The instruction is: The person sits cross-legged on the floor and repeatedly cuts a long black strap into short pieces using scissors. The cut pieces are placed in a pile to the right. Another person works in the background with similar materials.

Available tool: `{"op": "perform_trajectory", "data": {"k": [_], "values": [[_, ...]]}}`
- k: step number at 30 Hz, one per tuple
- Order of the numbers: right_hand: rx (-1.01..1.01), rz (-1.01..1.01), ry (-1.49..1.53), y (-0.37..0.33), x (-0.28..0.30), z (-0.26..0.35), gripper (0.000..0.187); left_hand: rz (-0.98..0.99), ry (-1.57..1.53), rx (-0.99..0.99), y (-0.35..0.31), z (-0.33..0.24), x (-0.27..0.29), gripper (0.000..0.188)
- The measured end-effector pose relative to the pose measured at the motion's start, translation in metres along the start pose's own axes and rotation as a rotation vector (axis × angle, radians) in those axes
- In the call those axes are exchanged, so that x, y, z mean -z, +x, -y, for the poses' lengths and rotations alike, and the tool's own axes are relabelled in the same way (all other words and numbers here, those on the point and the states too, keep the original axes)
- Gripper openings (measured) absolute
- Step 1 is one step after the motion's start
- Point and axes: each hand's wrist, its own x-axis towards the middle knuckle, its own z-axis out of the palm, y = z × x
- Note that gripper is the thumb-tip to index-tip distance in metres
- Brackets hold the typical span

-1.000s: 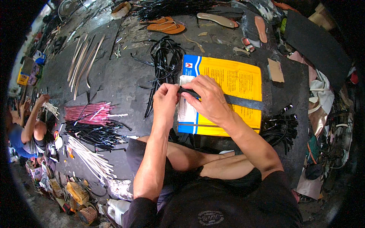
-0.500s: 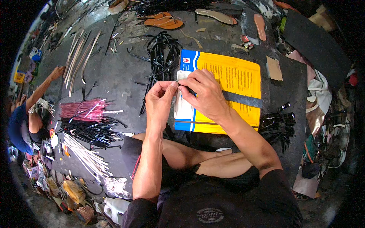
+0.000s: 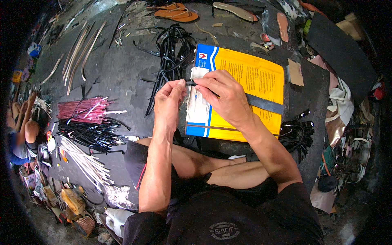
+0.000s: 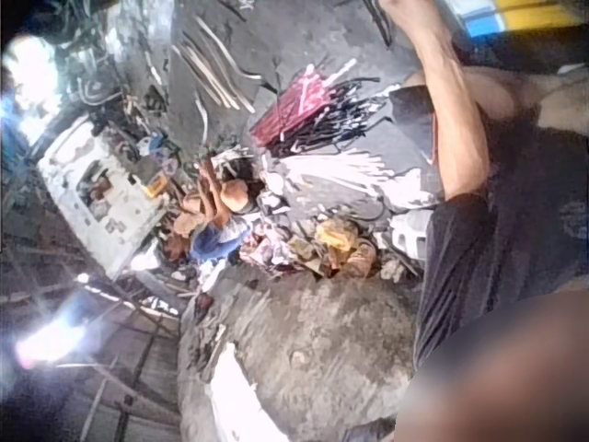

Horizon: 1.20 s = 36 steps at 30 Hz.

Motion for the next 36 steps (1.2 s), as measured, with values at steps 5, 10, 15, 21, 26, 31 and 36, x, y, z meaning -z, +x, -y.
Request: {"op": "perform_trajectory", "data": {"k": [5,10,15,21,26,31,36], "values": [[-0.005,-0.010,0.027,0.000,0.000,0.000,0.019,-0.059,0.016,0.007,0.008,0.006,0.008,0.016],[0.010,0.000,0.017,0.000,0.000,-0.001,0.017,-0.119,0.052,0.017,0.021,0.017,0.022,0.017],[0.011,0.009,0.025,0.002,-0.001,0.001,0.016,-0.156,-0.145,0.088,0.032,0.022,0.030,0.015],[-0.055,0.035,0.056,0.006,0.002,0.006,0.017,0.041,-1.161,0.310,0.000,0.007,0.014,0.044],[-0.080,0.057,0.080,0.007,0.004,0.005,0.018,-0.006,-0.015,0.022,-0.013,-0.007,-0.011,0.031],[-0.118,0.067,0.113,0.004,0.005,0.003,0.018,-0.047,-0.131,0.103,-0.006,-0.002,-0.016,0.023],[-0.139,0.072,0.133,0.004,0.006,0.003,0.019,-0.059,-0.163,0.118,0.005,0.011,-0.004,0.022]]}}
